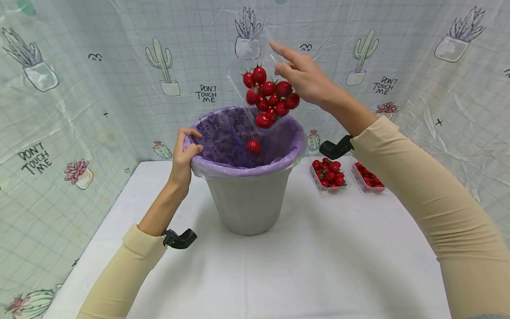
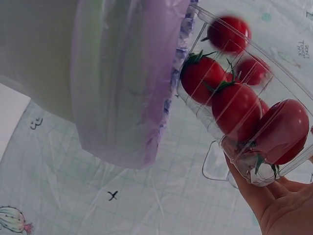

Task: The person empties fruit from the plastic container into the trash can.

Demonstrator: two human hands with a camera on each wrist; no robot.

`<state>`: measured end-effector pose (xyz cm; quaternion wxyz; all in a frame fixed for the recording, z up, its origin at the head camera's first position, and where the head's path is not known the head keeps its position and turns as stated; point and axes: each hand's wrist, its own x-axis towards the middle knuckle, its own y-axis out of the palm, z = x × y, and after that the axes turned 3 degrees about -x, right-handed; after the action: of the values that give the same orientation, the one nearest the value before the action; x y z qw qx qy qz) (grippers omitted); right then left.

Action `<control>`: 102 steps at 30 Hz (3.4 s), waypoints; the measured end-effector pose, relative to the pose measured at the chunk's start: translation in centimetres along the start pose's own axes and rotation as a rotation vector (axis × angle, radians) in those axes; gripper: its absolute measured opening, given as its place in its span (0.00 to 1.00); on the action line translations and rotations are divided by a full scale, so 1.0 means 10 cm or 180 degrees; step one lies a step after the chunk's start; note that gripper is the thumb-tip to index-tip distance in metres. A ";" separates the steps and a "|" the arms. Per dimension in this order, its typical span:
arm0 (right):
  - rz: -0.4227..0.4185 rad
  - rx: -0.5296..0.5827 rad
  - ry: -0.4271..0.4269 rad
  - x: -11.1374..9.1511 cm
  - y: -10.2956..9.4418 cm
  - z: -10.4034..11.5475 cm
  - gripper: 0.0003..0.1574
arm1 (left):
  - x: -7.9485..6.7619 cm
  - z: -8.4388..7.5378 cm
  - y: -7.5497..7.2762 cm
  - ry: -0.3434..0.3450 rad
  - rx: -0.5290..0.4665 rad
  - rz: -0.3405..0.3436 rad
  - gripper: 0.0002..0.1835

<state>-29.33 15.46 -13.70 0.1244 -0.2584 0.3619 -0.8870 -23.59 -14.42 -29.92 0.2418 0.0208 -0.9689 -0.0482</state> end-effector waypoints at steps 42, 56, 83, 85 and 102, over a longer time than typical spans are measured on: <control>-0.0107 -0.0275 -0.0250 -0.01 -0.04 0.04 0.35 | -0.03 -0.03 0.03 -0.0002 0.0003 -0.0019 0.14; -0.0148 -0.0375 -0.0379 -0.04 -0.05 0.03 0.35 | -0.02 -0.03 0.05 -0.0007 0.0018 -0.0001 0.14; -0.0176 -0.0459 -0.0402 -0.06 -0.04 0.01 0.35 | -0.03 -0.02 0.06 0.0028 0.0007 -0.0056 0.14; -0.0188 -0.0450 -0.0408 -0.06 -0.04 0.01 0.35 | -0.03 -0.02 0.05 0.0029 0.0011 -0.0054 0.14; -0.0176 -0.0458 -0.0392 -0.08 -0.03 0.02 0.35 | -0.05 -0.04 0.07 0.0012 0.0029 -0.0048 0.14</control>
<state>-28.60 15.88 -13.70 0.1030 -0.3306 0.4091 -0.8442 -22.99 -13.75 -29.72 0.2432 0.0293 -0.9685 -0.0456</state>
